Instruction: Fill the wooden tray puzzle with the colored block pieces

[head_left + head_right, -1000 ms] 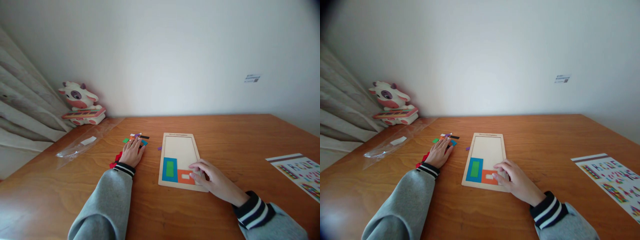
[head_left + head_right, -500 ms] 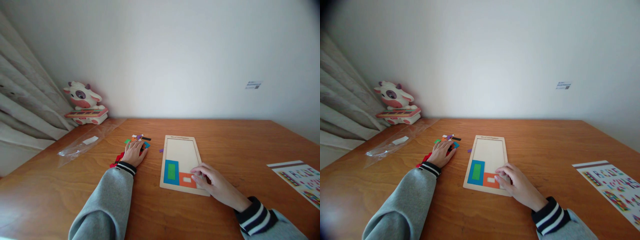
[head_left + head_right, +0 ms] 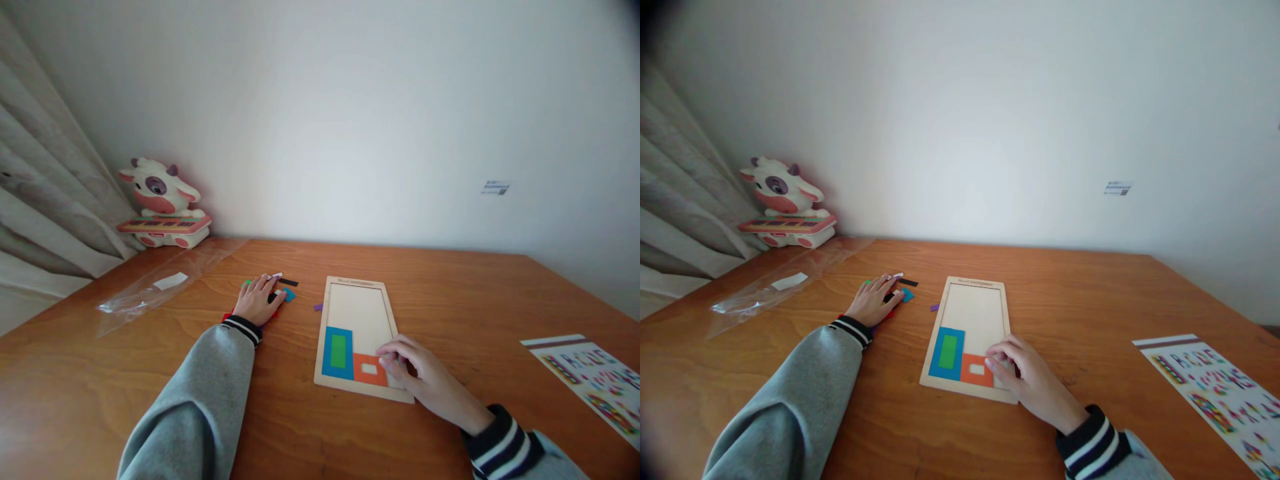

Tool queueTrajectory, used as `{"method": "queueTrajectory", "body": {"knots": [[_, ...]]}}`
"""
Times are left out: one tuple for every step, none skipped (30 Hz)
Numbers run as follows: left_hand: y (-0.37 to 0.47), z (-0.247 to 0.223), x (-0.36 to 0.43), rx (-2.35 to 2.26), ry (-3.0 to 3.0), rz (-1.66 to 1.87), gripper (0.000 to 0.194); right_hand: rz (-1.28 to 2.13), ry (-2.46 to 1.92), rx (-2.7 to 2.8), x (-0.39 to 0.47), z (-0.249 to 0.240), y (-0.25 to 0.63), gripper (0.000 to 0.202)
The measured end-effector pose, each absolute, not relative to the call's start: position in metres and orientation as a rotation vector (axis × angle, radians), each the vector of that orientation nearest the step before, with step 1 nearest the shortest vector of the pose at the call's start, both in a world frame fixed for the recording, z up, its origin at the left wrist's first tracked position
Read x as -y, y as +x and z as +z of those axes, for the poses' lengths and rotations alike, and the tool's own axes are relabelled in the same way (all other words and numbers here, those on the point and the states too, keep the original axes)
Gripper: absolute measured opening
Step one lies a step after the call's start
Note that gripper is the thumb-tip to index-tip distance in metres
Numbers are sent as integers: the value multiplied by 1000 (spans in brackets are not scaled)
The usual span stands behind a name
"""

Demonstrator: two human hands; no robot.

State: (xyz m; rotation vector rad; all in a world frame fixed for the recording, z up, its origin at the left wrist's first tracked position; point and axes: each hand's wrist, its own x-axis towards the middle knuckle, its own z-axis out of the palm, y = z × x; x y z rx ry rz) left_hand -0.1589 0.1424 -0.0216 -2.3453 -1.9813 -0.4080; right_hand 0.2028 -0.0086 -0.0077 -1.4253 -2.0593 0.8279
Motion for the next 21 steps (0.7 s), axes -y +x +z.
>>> {"method": "queueTrajectory", "body": {"knots": [[-160, -21, -141, 1954, -2348, -428, 53, 827, -1430, 2057, 9, -8, 203, 35], [-162, -21, -140, 1932, -2346, -447, 49, 829, -1434, 2058, 9, -7, 203, 35], [-164, -21, -138, 1913, -2339, -460, 45, 832, -1435, 2061, 8, -7, 203, 35], [-166, -21, -137, 1900, -2330, -466, 41, 836, -1435, 2065, 8, -6, 203, 35], [-168, -22, -135, 1889, -2322, -467, 39, 843, -1436, 2069, 9, -6, 202, 35], [-171, -23, -134, 1880, -2316, -465, 37, 851, -1436, 2073, 9, -5, 202, 35], [-172, -24, -133, 1870, -2317, -463, 35, 857, -1437, 2075, 9, -5, 202, 35], [-174, -25, -132, 1859, -2322, -463, 33, 860, -1439, 2075, 9, -5, 202, 35], [-174, -27, -131, 1851, -2325, -469, 33, 863, -1444, 2074, 9, -5, 202, 35], [-174, -28, -130, 1843, -2328, -481, 34, 865, -1449, 2073, 9, -5, 202, 35], [-173, -29, -129, 1831, -2336, -498, 35, 866, -1452, 2073, 9, -5, 202, 35], [-172, -29, -128, 1810, -2355, -517, 36, 865, -1453, 2073, 9, -6, 202, 35], [-170, -29, -128, 1781, -2386, -535, 37, 864, -1452, 2073, 9, -7, 203, 34], [-168, -28, -127, 1747, -2425, -548, 36, 864, -1448, 2074, 9, -7, 203, 34], [-167, -27, -126, 1713, -2466, -553, 35, 862, -1443, 2075, 10, -7, 203, 33], [-165, -26, -126, 1684, -2501, -551, 33, 860, -1439, 2075, 10, -7, 203, 33], [-163, -25, -125, 1667, -2521, -549, 31, 856, -1435, 2076, 10, -7, 203, 33], [-162, -24, -124, 1659, -2529, -548, 30, 852, -1431, 2076, 10, -7, 203, 33], [-161, -24, -124, 1659, -2531, -555, 28, 849, -1431, 2077, 9, -6, 203, 34], [-160, -23, -123, 1661, -2534, -566, 28, 847, -1432, 2077, 9, -6, 203, 34], [-160, -23, -123, 1660, -2541, -580, 28, 848, -1434, 2077, 9, -6, 203, 34]]}}
